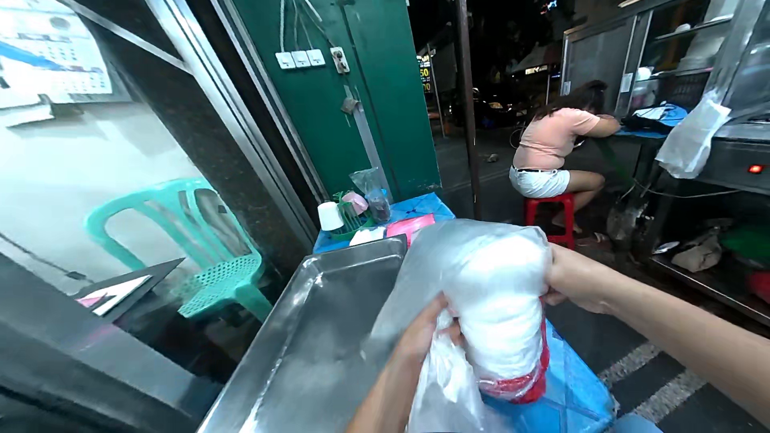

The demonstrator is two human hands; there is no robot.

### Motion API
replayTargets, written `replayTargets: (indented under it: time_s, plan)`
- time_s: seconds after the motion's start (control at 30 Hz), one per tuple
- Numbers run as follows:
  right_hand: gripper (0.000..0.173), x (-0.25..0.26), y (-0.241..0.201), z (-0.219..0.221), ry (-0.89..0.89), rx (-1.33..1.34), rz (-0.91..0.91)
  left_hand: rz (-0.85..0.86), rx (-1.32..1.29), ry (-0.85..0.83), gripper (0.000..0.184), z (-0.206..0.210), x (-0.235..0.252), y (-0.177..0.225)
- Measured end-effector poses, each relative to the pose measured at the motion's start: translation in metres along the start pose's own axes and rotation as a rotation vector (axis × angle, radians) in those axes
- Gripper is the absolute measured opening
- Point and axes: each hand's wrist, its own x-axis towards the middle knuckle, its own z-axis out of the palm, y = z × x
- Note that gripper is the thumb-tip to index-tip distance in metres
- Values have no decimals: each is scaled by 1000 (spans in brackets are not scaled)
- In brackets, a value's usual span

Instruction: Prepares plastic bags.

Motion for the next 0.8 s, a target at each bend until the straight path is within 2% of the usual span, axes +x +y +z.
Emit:
replayTargets:
  time_s: [0.03, 0.1, 0.2, 0.3, 0.4, 0.47, 0.5, 0.53, 0.57, 0.6, 0.63, 0.67, 0.73, 0.77, 0.8]
  plan:
    - [28, -2, 2, 2, 16, 17, -6, -35, 10, 105, 49, 5, -3, 0]
    - [20, -3, 13, 7, 79, 147, -68, -69, -12, 200, 47, 15, -9, 2]
    - [21, -21, 33, 21, 247, 573, -188, -50, -154, 150, 44, 29, -29, 1]
    - [26, -53, 37, 55, 405, 1014, -329, -4, -366, 114, 31, 53, -53, 0]
    - [41, -65, 44, 90, 466, 1091, -457, -14, -419, 175, 18, 74, -60, -4]
    - [53, -57, 56, 99, 525, 968, -542, 5, -217, 188, 17, 59, -60, -11]
    - [56, -51, 63, 100, 538, 891, -560, 21, -36, 141, 19, 41, -63, -15]
    - [56, -47, 71, 98, 524, 820, -561, 56, 195, 169, 20, 30, -71, -16]
    - [55, -43, 76, 95, 494, 760, -539, 45, 505, 320, 17, 38, -82, -8]
    - [54, -41, 79, 88, 450, 696, -511, -66, 799, 497, 18, 53, -79, 3]
    - [51, -41, 80, 79, 399, 621, -488, -182, 1021, 577, 25, 59, -73, 11]
    - [46, -41, 81, 69, 356, 527, -472, -261, 1171, 556, 31, 58, -69, 20]
    - [44, -39, 79, 45, 368, 275, -484, -274, 1409, 424, 37, 45, -66, 40]
    - [51, -36, 78, 35, 405, 173, -511, -235, 1483, 402, 36, 40, -66, 50]
    - [63, -32, 72, 27, 426, 131, -537, -170, 1473, 465, 32, 40, -66, 57]
